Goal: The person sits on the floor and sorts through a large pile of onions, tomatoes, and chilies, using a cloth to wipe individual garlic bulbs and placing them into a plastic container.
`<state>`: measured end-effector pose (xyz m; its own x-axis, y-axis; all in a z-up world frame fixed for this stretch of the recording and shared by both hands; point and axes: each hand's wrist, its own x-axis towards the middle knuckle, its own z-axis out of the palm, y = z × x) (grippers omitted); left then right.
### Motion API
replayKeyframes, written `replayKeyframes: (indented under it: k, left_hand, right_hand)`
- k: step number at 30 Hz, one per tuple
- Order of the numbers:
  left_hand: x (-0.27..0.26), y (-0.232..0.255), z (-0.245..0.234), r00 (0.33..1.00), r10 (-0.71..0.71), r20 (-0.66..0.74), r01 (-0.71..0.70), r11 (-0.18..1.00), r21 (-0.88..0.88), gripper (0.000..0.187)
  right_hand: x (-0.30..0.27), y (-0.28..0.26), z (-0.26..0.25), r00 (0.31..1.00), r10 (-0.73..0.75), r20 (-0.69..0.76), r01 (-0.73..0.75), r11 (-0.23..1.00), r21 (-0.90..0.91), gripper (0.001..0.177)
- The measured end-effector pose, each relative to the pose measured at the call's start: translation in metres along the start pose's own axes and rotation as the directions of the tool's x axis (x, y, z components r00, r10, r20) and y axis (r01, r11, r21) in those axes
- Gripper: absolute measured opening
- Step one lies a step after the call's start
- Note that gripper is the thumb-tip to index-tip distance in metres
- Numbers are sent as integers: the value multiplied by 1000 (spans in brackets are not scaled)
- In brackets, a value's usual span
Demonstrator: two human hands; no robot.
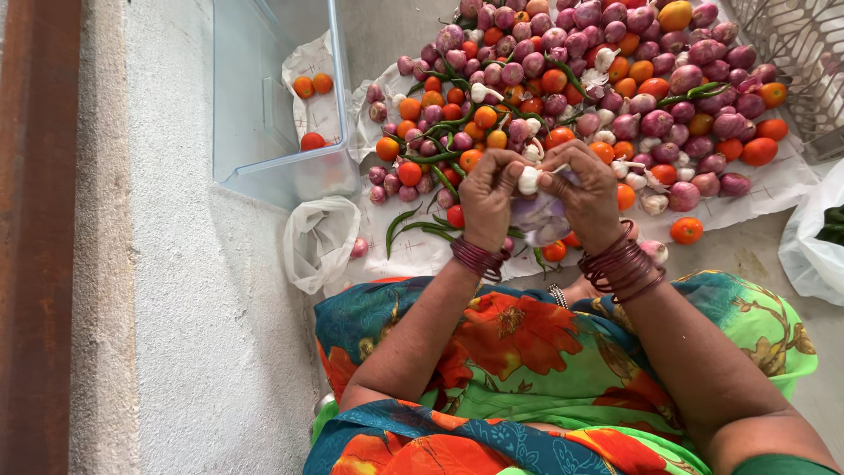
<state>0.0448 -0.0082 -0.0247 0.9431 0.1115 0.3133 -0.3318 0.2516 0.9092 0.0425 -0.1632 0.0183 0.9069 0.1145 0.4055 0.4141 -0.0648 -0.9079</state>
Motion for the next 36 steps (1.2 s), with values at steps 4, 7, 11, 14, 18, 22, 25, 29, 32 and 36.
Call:
replayKeyframes:
  k: [4, 7, 11, 14, 18, 22, 25, 29, 32, 36]
  left_hand:
    - [-13, 14, 13, 994, 68, 89, -79, 990, 121, 25]
    - [-9, 18, 15, 991, -42, 128, 52, 996, -71, 36]
    - [12, 21, -6, 944, -296, 147, 328, 783, -529, 40]
    - [13, 29, -12, 952, -140, 272, 290, 699, -654, 35]
    - [6, 35, 2, 969, -123, 215, 196, 911, -362, 30]
    - [-1, 32, 2, 965, -58, 255, 129, 953, -273, 29]
    - [-3, 28, 5, 973, -32, 231, 85, 971, -225, 28]
    - [-6, 25, 12, 984, -32, 175, 84, 951, -298, 31]
    - [-12, 22, 18, 973, -65, 222, 136, 937, -322, 34]
    - [-6, 22, 14, 970, -144, 195, 221, 858, -463, 31]
  right_hand:
    - [-3, 6, -2, 993, -59, -99, 33, 967, -254, 17]
    - [0, 17, -4, 987, -50, -155, 31, 991, -128, 17]
    - [13, 6, -42, 983, 56, -173, -19, 978, 209, 39]
    - [20, -12, -56, 986, 146, -74, -164, 880, -446, 48]
    - [7, -2, -24, 973, 198, 121, -216, 963, 159, 45]
    - [-9, -4, 8, 963, 258, 75, -263, 852, 452, 33]
    - [-11, -12, 13, 970, 241, -38, -208, 901, 381, 22]
    - [-9, -8, 8, 987, -67, -146, 60, 997, -49, 16]
    - [-6, 8, 2, 937, 260, -235, -226, 961, 163, 18]
    - [3, 33, -13, 942, 290, -170, -260, 949, 178, 16]
